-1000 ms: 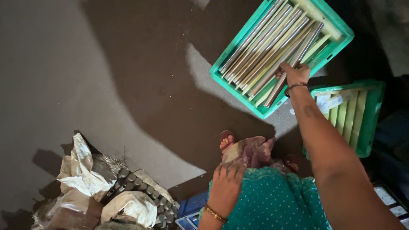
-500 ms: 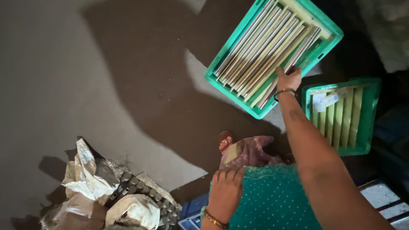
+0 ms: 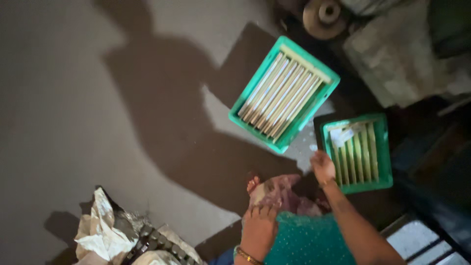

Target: The person picks up metal rods from a container, wipes them with a cloth, and places them into a machine. The person then removes the rods from the machine and places them into a green crate.

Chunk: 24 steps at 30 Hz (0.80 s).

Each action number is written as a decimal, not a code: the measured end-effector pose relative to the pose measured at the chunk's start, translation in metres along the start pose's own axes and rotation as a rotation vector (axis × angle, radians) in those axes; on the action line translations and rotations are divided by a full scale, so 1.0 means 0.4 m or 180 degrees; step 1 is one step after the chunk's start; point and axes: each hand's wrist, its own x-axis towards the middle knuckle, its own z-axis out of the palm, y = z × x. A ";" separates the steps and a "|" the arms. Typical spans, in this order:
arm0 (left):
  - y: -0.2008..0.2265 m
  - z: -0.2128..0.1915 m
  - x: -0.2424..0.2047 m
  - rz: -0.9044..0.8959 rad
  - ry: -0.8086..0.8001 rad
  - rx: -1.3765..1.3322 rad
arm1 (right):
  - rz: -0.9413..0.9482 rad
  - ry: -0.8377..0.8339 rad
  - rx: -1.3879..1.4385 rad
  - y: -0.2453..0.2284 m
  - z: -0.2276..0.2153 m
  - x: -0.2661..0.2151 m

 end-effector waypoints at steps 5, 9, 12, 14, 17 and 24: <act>0.000 -0.021 -0.025 0.0052 -0.0154 0.0057 | 0.0504 0.0222 -0.1820 -0.158 -0.154 -0.185; -0.004 -0.080 -0.044 0.0555 0.0496 0.0621 | 0.0079 0.0109 -0.2110 -0.262 -0.279 -0.329; 0.014 -0.167 -0.033 0.0556 0.0008 0.0694 | 0.0121 0.0363 -0.1804 -0.348 -0.343 -0.420; 0.029 -0.220 -0.044 0.0441 -0.0313 0.0771 | 0.0098 0.0457 -0.1753 -0.384 -0.378 -0.502; 0.070 -0.279 -0.046 0.0122 -0.0541 0.1113 | -0.0081 0.0650 -0.1997 -0.432 -0.397 -0.589; 0.219 -0.412 -0.060 0.0957 -0.0650 0.1676 | -0.0287 0.0178 -0.2347 -0.441 -0.517 -0.760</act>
